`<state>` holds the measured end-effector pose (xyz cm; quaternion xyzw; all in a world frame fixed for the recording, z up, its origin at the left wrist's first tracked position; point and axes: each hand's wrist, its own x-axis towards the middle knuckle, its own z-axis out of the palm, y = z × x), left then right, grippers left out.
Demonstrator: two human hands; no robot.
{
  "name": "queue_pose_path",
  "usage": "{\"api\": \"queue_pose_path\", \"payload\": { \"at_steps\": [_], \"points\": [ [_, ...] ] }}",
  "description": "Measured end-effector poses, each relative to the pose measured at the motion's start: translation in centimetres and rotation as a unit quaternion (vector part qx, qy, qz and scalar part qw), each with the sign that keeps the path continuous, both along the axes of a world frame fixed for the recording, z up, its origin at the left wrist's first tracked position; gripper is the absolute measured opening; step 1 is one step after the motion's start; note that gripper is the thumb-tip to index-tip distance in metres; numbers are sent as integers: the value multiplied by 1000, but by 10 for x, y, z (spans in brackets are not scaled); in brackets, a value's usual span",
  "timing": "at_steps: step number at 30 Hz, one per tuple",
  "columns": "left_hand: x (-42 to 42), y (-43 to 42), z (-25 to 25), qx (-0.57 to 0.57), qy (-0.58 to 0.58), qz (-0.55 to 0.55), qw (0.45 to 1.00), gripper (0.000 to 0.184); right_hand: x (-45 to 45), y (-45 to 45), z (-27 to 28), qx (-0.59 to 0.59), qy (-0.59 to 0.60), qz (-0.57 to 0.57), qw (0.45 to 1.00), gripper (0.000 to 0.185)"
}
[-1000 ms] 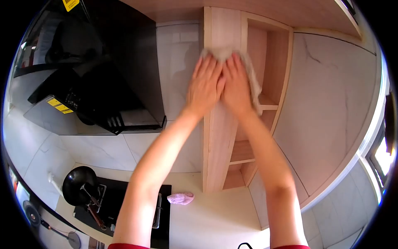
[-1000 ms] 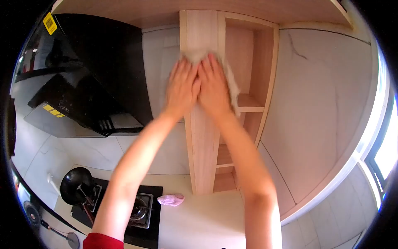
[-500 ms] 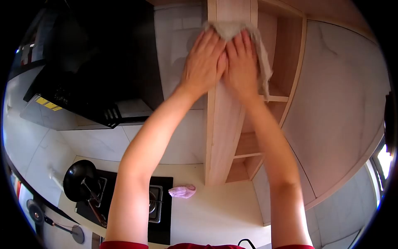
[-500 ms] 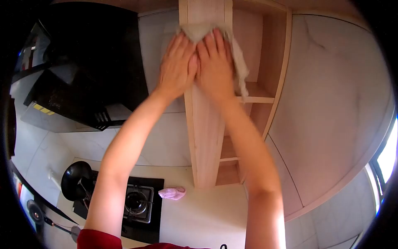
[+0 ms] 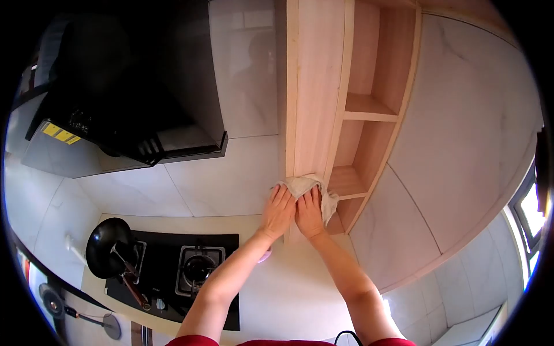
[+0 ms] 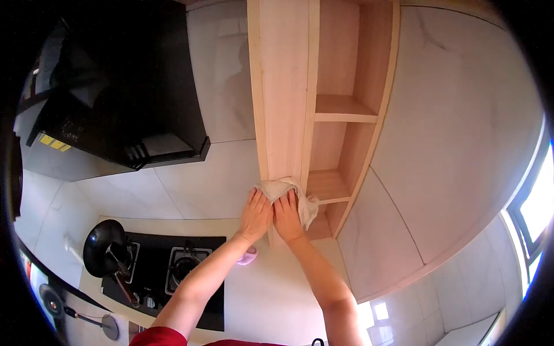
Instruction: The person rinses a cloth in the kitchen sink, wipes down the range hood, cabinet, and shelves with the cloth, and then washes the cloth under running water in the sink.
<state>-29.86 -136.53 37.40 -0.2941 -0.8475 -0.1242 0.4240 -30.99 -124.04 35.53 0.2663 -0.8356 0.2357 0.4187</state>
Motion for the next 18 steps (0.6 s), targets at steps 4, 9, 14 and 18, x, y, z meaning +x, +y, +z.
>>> {"api": "queue_pose_path", "payload": {
  "at_steps": [4,9,14,18],
  "points": [
    [-3,20,41,95,20,55,994,32,-9,4,52,23,35,1,999,36],
    [-31,25,230,160,166,-26,973,40,-31,3,251,34,264,-52,962,43],
    [-40,22,364,175,126,-80,973,41,-22,3,383,106,359,-100,922,63],
    [-59,12,339,227,219,-237,919,43,-31,-15,361,23,402,-69,913,59]
  ]
}}
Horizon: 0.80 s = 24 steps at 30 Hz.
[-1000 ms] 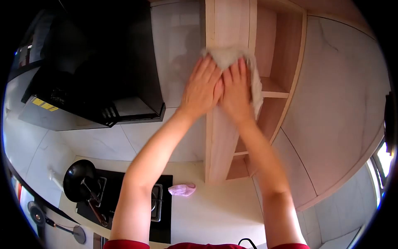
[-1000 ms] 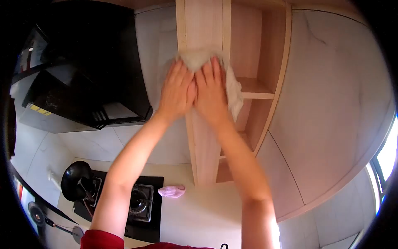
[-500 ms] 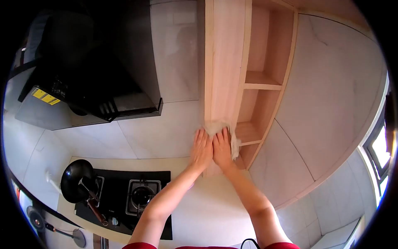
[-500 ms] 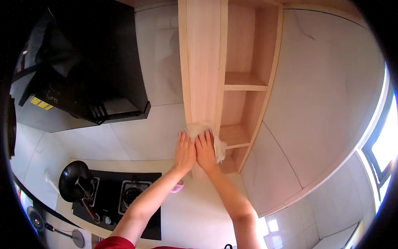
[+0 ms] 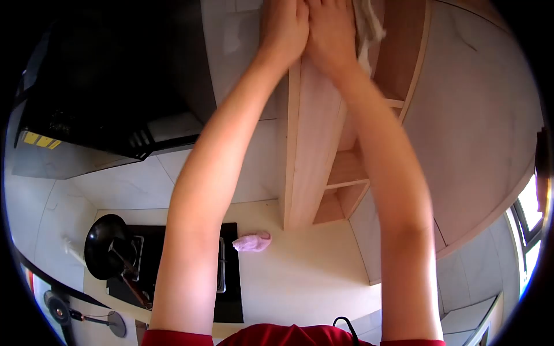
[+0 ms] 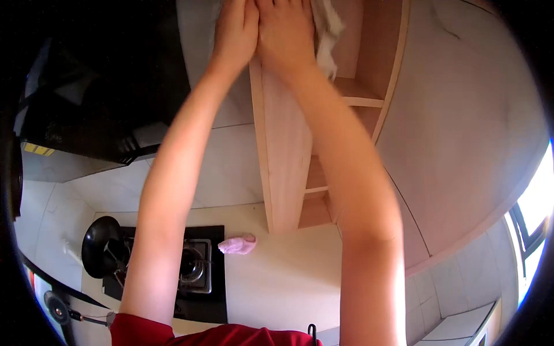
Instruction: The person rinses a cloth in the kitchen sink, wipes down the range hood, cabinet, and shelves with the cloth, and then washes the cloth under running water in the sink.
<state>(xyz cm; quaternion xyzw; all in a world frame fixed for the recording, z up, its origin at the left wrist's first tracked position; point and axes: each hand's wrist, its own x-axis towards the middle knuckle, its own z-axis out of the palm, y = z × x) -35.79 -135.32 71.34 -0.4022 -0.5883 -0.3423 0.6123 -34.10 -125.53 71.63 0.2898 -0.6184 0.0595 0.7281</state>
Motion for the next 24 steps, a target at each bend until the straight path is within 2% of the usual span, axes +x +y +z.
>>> {"api": "queue_pose_path", "payload": {
  "at_steps": [2,3,6,10,13,16,18,19,20,22,24],
  "points": [
    [1,-4,-45,-7,-33,-29,999,41,-10,-5,-45,-24,-28,90,995,48],
    [-1,-5,-72,4,-29,-27,999,42,-13,-5,-68,-20,-51,90,994,48],
    [6,-11,-154,-2,-114,3,993,44,-15,-9,-149,-30,-137,102,985,49],
    [19,-18,-266,-16,-258,-18,966,43,5,-14,-261,-47,-296,83,950,46],
    [42,-18,-329,-12,-361,-31,932,41,20,-15,-339,-46,-363,41,930,46],
    [62,-17,-375,-29,-338,31,940,41,32,-18,-410,-39,-390,16,920,47],
    [74,-17,-380,-56,-343,83,934,42,36,-19,-410,-33,-393,8,919,47],
    [74,-11,-381,4,-396,45,917,42,33,-19,-408,-24,-387,-13,922,48],
    [77,-10,-366,8,-395,46,918,42,32,-20,-400,-12,-383,-33,923,48],
    [73,-10,-313,109,-471,-135,865,44,28,-19,-340,-22,-358,3,934,50],
    [54,-22,-246,106,-473,-240,841,53,22,-24,-256,-15,-305,22,952,52]
  ]
}}
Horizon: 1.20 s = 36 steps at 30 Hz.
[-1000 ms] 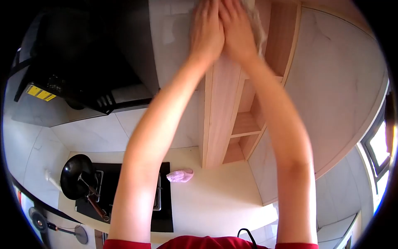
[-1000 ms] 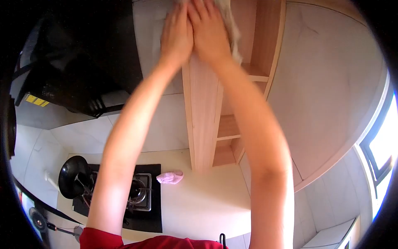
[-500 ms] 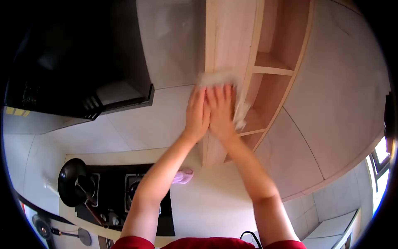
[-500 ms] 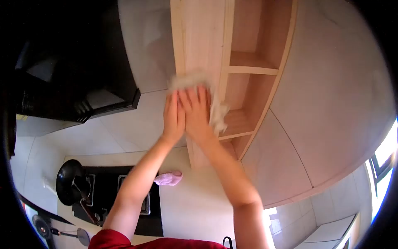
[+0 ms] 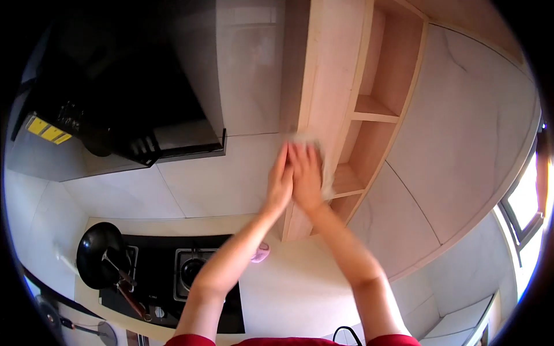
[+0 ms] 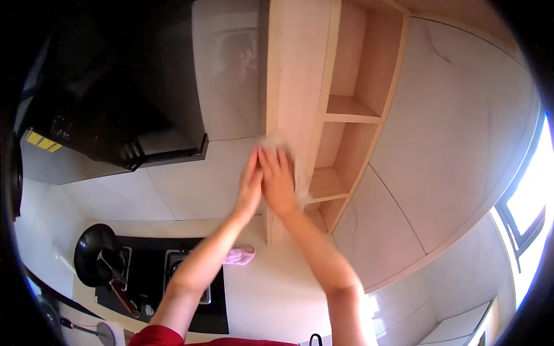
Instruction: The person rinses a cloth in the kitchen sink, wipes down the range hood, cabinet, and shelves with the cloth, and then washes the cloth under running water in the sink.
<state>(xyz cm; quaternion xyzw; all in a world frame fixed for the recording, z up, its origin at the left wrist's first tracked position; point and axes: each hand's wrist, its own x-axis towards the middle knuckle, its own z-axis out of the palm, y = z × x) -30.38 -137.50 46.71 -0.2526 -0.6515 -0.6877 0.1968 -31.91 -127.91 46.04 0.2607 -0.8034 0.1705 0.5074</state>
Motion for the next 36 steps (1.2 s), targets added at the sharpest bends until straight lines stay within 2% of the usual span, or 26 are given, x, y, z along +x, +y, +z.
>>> {"api": "queue_pose_path", "payload": {
  "at_steps": [1,2,4,6,8,9,11,12,14,15,16,18,22,24,25,26,28,29,31,33,36],
  "points": [
    [-3,-1,43,71,-5,-51,996,55,-5,-3,45,3,40,16,999,54],
    [-15,-3,77,76,-5,-47,996,55,-14,-5,85,27,77,29,996,55],
    [-41,-10,137,170,40,-163,971,57,-36,-6,162,83,186,51,978,49],
    [-56,-10,195,214,64,-224,948,59,-65,-8,228,112,248,38,961,48],
    [-49,-6,236,185,98,-174,962,67,-35,2,284,223,233,12,946,47],
    [-37,-4,243,166,86,-137,973,69,-18,-5,293,229,230,15,946,47],
    [-35,-7,238,128,63,-83,986,72,11,-15,289,284,128,-157,937,46],
    [-43,-8,225,129,63,-80,986,72,1,-15,275,286,129,-153,937,46],
    [-54,-11,193,105,98,-63,988,70,-39,-12,232,210,140,-111,961,45],
    [-61,-15,171,104,51,-71,991,69,-56,-11,201,110,-4,-88,990,45],
    [-68,-19,145,101,4,-80,992,69,-68,-11,169,101,-54,-100,988,45],
    [-78,-22,85,107,-39,-96,989,65,-82,-13,102,147,-122,-141,971,44],
    [-73,-24,-47,138,-203,-88,965,55,-78,-17,-30,272,-252,-186,910,42],
    [-92,-17,-130,154,-208,-92,962,54,-69,-17,-80,320,-303,-192,877,42],
    [-75,-17,-141,158,-208,-91,961,54,-64,-16,-96,339,-321,-194,863,41],
    [-54,-20,-143,102,-235,-54,965,54,-60,-16,-106,356,-334,-193,851,41],
    [-30,-29,-125,51,-257,-21,965,54,-55,-12,-106,386,-343,-202,832,40],
    [-24,-33,-108,78,-350,-83,930,54,-55,-10,-94,397,-339,-211,827,40],
    [-22,-35,-84,108,-435,-147,882,55,-60,-8,-55,420,-318,-232,818,39],
    [-33,-30,-54,211,-238,-177,931,56,-68,-8,13,437,-277,-264,814,39],
    [-41,-26,58,272,-88,-213,934,56,-77,-11,142,454,-196,-326,806,38]
  ]
}}
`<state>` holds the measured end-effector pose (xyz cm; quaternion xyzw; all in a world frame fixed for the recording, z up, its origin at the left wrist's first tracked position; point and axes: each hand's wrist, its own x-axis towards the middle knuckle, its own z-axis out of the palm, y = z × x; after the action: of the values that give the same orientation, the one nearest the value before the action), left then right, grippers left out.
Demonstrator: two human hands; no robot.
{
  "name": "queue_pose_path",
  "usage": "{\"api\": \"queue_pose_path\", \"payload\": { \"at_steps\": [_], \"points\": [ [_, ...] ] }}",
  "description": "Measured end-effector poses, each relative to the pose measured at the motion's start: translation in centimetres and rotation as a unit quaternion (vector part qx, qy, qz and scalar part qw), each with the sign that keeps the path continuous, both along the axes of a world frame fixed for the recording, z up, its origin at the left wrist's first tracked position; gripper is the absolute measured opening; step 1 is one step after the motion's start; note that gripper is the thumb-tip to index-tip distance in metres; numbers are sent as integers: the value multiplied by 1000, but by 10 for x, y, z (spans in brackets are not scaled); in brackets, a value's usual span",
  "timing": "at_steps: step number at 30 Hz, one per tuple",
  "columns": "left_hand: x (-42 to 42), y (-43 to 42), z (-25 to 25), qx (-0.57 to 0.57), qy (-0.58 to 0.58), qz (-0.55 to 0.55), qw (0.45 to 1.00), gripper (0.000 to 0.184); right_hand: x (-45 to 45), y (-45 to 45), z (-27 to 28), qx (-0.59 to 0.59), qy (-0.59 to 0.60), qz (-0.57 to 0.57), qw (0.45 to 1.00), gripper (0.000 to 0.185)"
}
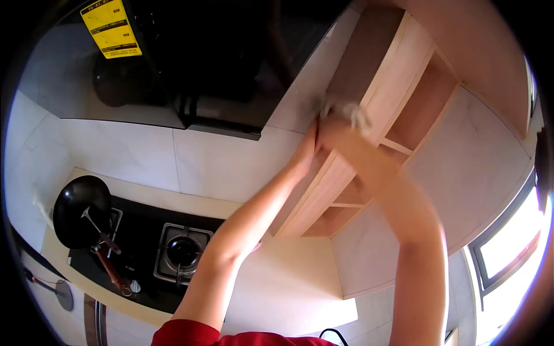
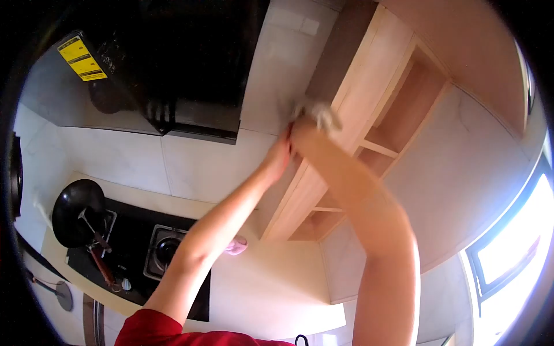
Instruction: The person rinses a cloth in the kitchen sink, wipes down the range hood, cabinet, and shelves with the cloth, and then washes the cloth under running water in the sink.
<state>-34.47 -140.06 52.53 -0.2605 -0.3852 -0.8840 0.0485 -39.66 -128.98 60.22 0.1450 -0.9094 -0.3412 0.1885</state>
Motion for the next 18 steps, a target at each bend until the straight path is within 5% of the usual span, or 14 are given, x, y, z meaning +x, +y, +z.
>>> {"api": "queue_pose_path", "payload": {
  "at_steps": [4,7,11,18],
  "points": [
    [-36,12,135,-15,142,118,983,54,10,-21,164,69,127,-22,989,37],
    [-48,16,195,-44,229,212,949,52,29,-37,215,85,181,-5,980,37],
    [-45,18,173,-93,204,237,945,51,29,-40,177,57,190,100,975,34],
    [-62,10,45,-154,84,195,965,51,-34,-24,19,-47,82,102,990,33]
  ]
}}
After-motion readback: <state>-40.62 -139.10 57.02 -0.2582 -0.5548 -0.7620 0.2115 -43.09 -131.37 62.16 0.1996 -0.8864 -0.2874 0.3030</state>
